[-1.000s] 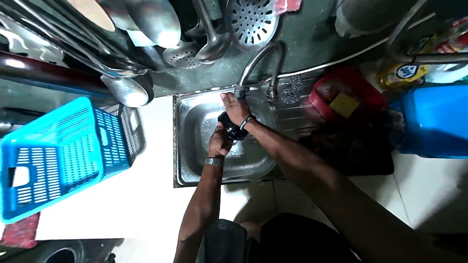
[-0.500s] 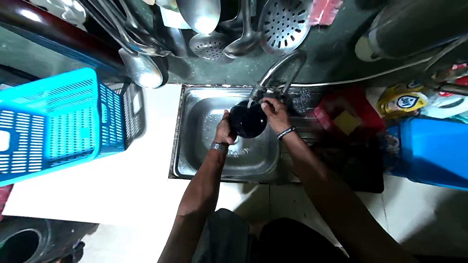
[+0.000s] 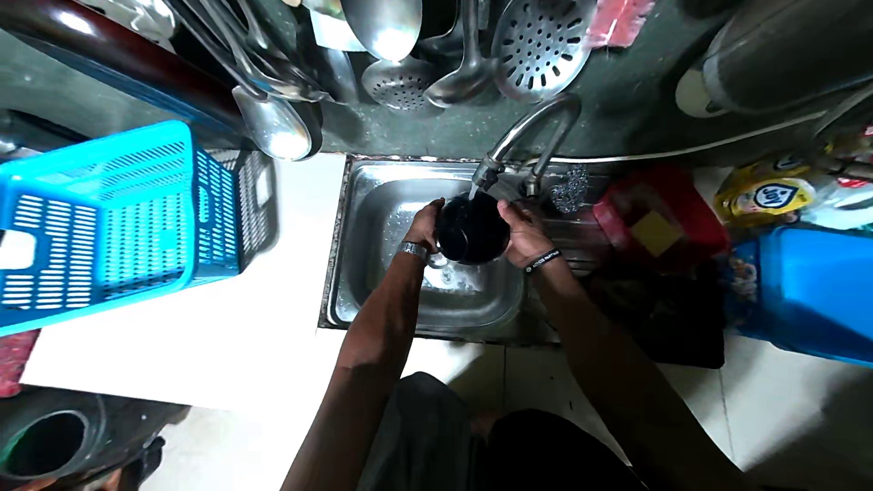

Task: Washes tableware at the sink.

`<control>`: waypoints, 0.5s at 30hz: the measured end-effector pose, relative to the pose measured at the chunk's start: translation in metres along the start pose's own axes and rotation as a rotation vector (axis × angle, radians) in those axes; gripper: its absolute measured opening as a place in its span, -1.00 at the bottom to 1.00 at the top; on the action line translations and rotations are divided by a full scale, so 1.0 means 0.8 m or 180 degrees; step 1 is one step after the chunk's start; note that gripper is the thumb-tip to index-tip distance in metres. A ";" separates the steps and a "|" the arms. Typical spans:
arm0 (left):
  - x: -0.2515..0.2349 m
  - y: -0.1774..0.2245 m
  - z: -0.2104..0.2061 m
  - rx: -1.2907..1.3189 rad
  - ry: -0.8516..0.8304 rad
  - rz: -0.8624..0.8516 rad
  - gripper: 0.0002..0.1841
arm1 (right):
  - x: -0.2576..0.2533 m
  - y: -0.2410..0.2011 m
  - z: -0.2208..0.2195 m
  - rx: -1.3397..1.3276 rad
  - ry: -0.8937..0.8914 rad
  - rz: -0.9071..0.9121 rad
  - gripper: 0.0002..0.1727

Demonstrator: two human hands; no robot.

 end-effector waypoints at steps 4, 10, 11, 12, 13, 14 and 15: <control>0.018 0.014 -0.030 -0.0413 0.0353 -0.0522 -0.38 | -0.004 -0.016 -0.010 -0.0333 0.0727 -0.0230 -0.54; 0.032 -0.043 -0.045 -0.1208 0.0928 -0.2001 -0.35 | -0.003 -0.015 -0.018 -0.0311 0.1100 -0.0119 -0.54; 0.038 -0.057 -0.047 -0.0873 0.0882 -0.1839 -0.33 | -0.004 -0.009 -0.018 -0.0383 0.1086 -0.0069 -0.55; 0.046 -0.070 -0.048 -0.0597 0.0788 -0.1593 -0.27 | -0.004 -0.006 -0.020 -0.0429 0.1056 -0.0028 -0.54; 0.051 -0.079 -0.046 -0.0271 0.0643 -0.1307 -0.24 | -0.002 -0.002 -0.022 -0.0372 0.1002 0.0026 -0.53; 0.052 -0.084 -0.043 0.0137 0.0466 -0.0982 -0.24 | 0.000 0.002 -0.022 -0.0199 0.0880 0.0083 -0.50; 0.050 -0.083 -0.037 0.0472 0.0304 -0.0684 -0.25 | 0.001 0.005 -0.022 0.0026 0.0771 0.0133 -0.48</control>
Point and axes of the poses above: each hand's wrist, its own x-axis away from the middle knuckle, its own z-axis out of the back of the hand, y = z × x, the point moved 3 cm from there along -x, towards the middle knuckle, and after that the axes turned 2 degrees about x, right-handed, at the moved point
